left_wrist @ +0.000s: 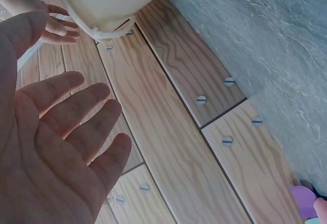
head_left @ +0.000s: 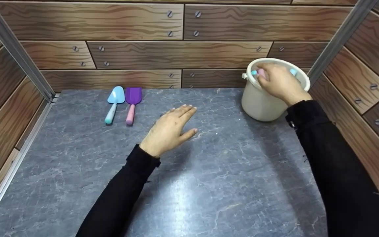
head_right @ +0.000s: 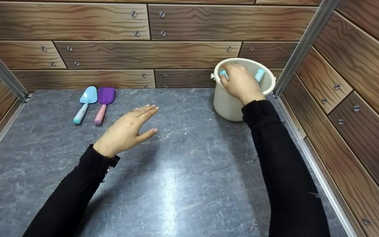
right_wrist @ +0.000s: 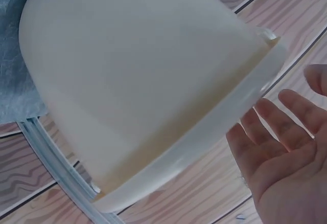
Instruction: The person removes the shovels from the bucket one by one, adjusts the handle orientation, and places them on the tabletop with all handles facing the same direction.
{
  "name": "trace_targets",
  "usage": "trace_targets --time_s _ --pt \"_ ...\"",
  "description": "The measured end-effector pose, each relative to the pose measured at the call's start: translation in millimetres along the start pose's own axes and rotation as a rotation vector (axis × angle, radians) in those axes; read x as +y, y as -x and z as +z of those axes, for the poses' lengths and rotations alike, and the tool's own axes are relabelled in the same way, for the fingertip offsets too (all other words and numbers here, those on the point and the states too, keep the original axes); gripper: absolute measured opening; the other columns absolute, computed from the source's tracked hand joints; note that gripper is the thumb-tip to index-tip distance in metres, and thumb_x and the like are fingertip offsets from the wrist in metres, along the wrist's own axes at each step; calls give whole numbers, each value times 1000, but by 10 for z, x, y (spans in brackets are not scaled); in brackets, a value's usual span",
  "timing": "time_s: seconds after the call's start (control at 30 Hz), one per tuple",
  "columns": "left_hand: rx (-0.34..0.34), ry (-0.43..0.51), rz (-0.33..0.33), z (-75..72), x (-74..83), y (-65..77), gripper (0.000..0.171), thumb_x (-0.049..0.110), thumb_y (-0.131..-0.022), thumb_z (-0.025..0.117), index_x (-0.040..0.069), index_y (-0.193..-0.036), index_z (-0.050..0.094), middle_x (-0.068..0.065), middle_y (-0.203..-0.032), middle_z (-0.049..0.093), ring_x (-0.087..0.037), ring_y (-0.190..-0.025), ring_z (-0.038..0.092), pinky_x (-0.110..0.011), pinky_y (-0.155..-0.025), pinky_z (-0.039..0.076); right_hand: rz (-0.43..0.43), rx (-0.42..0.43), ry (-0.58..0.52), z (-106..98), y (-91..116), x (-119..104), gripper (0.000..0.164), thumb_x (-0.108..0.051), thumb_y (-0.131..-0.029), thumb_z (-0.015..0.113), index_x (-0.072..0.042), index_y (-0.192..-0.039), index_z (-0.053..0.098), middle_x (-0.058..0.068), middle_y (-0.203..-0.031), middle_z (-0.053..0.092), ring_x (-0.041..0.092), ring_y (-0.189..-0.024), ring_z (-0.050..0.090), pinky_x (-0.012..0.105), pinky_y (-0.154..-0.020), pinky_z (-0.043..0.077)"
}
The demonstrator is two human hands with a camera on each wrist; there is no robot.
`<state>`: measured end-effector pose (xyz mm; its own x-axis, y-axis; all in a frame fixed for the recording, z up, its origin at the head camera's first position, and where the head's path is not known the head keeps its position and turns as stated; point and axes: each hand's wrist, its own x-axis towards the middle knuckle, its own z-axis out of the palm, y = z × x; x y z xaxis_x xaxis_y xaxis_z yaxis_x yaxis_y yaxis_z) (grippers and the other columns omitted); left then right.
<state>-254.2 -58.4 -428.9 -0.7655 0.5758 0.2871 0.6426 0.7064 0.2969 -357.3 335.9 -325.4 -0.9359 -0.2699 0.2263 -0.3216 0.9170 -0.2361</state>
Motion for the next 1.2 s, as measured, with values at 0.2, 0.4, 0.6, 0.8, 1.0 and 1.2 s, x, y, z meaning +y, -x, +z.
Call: trace_targets --time_s 0.2,0.4,0.6,0.8,1.0,1.2 --pt "-17 8 12 19 23 -9 75 48 -119 69 6 -178 49 -18 -183 54 -40 -172 51 -65 -145 39 21 -55 7 5 -67 85 53 -23 -121 50 8 -161 62 38 -162 65 61 -156 58 75 -134 45" --pt "-20 -7 17 39 24 0 75 48 -119 69 6 -178 49 -18 -182 55 -39 -172 52 -64 -145 40 53 -114 -48 25 -146 164 52 -21 -118 55 8 -161 62 38 -162 66 61 -155 60 74 -133 48" --pt "-28 -17 11 43 25 3 75 49 -119 69 7 -178 49 -16 -182 55 -38 -172 52 -64 -145 40 130 -216 -197 42 -201 287 55 -20 -119 58 11 -165 56 42 -167 58 64 -158 56 73 -136 47" --pt "-36 -5 7 51 23 -2 76 48 -118 69 7 -178 49 -17 -182 54 -40 -172 52 -65 -145 39 138 -276 -257 69 -210 388 60 -14 -117 62 14 -169 50 42 -172 53 63 -161 53 71 -138 45" --pt "-41 -10 10 52 17 -8 76 50 -119 68 7 -178 49 -16 -182 55 -38 -173 51 -63 -146 39 154 -331 -281 83 -234 465 68 -18 -119 64 11 -176 41 40 -175 51 59 -164 52 58 -137 49" --pt "-45 -14 12 54 15 -14 75 49 -119 68 6 -178 49 -16 -182 55 -39 -173 50 -63 -146 38 168 -352 -300 133 -284 543 71 -18 -119 63 10 -178 36 39 -178 48 58 -165 52 50 -135 48"
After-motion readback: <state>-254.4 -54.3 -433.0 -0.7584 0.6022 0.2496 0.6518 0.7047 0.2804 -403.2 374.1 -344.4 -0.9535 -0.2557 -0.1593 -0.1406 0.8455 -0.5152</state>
